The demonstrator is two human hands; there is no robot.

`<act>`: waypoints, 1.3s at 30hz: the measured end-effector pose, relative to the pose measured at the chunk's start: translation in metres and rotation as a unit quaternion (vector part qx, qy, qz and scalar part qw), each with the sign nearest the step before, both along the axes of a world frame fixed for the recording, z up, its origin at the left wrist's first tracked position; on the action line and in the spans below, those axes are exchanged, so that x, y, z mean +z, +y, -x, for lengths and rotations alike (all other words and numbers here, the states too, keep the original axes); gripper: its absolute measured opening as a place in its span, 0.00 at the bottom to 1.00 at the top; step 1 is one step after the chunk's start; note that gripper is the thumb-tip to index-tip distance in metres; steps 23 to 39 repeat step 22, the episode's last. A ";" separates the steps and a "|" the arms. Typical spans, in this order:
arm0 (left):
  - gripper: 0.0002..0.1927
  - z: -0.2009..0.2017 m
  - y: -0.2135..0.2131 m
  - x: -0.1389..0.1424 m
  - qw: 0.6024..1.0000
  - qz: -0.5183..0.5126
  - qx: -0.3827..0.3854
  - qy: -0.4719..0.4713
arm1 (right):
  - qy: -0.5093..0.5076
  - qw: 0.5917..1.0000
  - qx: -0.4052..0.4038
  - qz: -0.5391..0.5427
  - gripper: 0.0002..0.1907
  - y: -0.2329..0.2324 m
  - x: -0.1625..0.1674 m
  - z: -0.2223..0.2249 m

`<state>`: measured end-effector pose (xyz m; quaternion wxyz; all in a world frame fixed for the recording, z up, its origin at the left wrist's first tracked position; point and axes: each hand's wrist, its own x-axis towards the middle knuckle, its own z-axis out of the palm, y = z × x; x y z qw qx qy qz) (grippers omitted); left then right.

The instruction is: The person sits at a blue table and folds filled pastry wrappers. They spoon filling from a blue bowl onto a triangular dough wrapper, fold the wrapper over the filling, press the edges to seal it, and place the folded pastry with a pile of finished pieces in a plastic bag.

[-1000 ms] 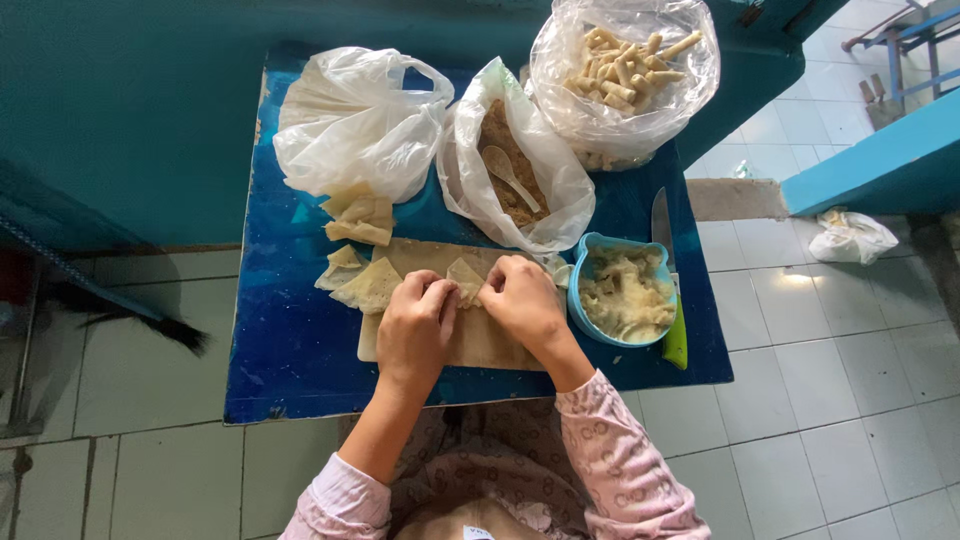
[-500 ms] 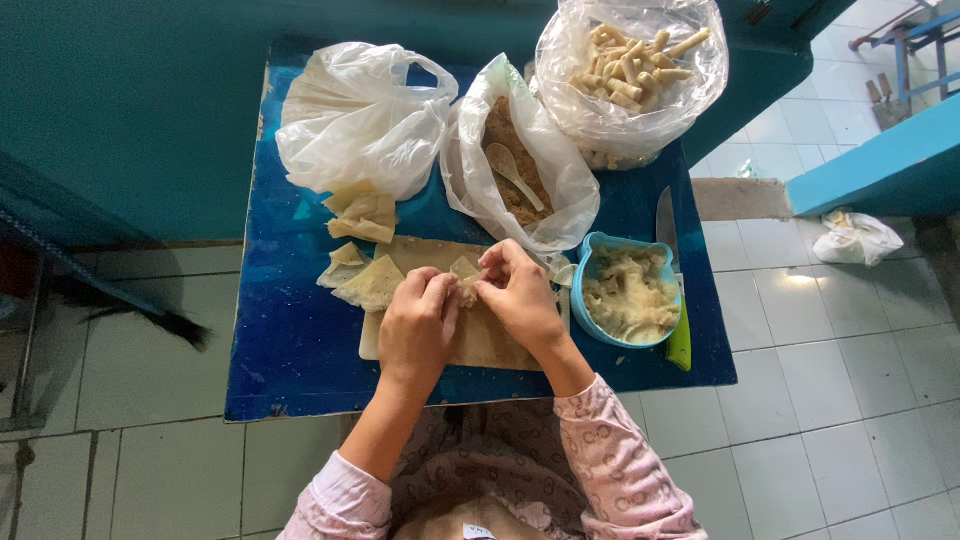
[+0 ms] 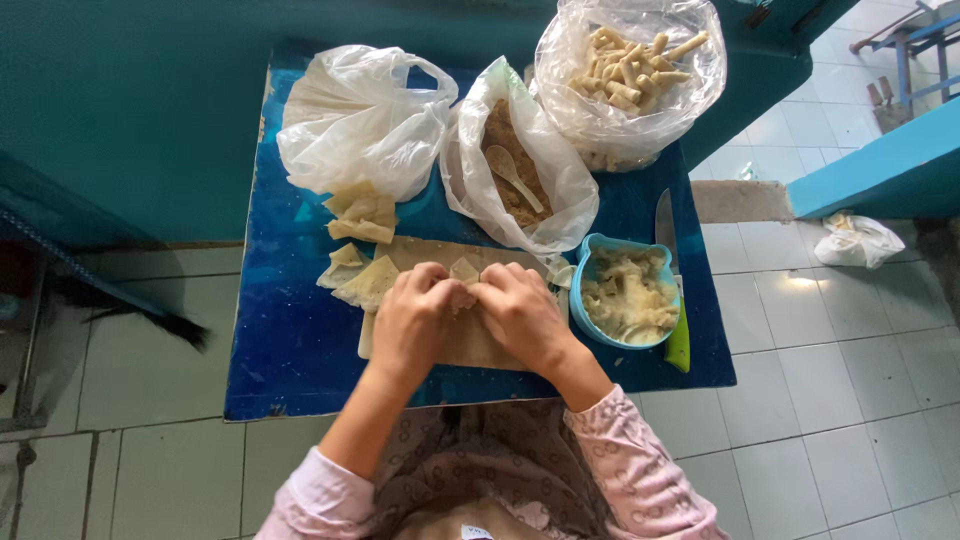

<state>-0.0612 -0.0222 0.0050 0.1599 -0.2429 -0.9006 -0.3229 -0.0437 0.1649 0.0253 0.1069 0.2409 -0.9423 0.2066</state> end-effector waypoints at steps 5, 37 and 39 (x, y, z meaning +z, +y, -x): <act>0.18 0.017 -0.029 0.014 0.991 0.029 -0.132 0.004 | 0.123 0.989 0.045 -0.071 0.12 0.002 -0.002 -0.001; 0.06 0.043 -0.011 -0.005 0.985 -0.065 -0.098 -0.125 | -0.040 0.979 -0.127 0.155 0.05 -0.014 -0.021 0.009; 0.06 0.043 -0.011 -0.005 0.985 -0.065 -0.098 -0.125 | -0.040 0.979 -0.127 0.155 0.05 -0.014 -0.021 0.009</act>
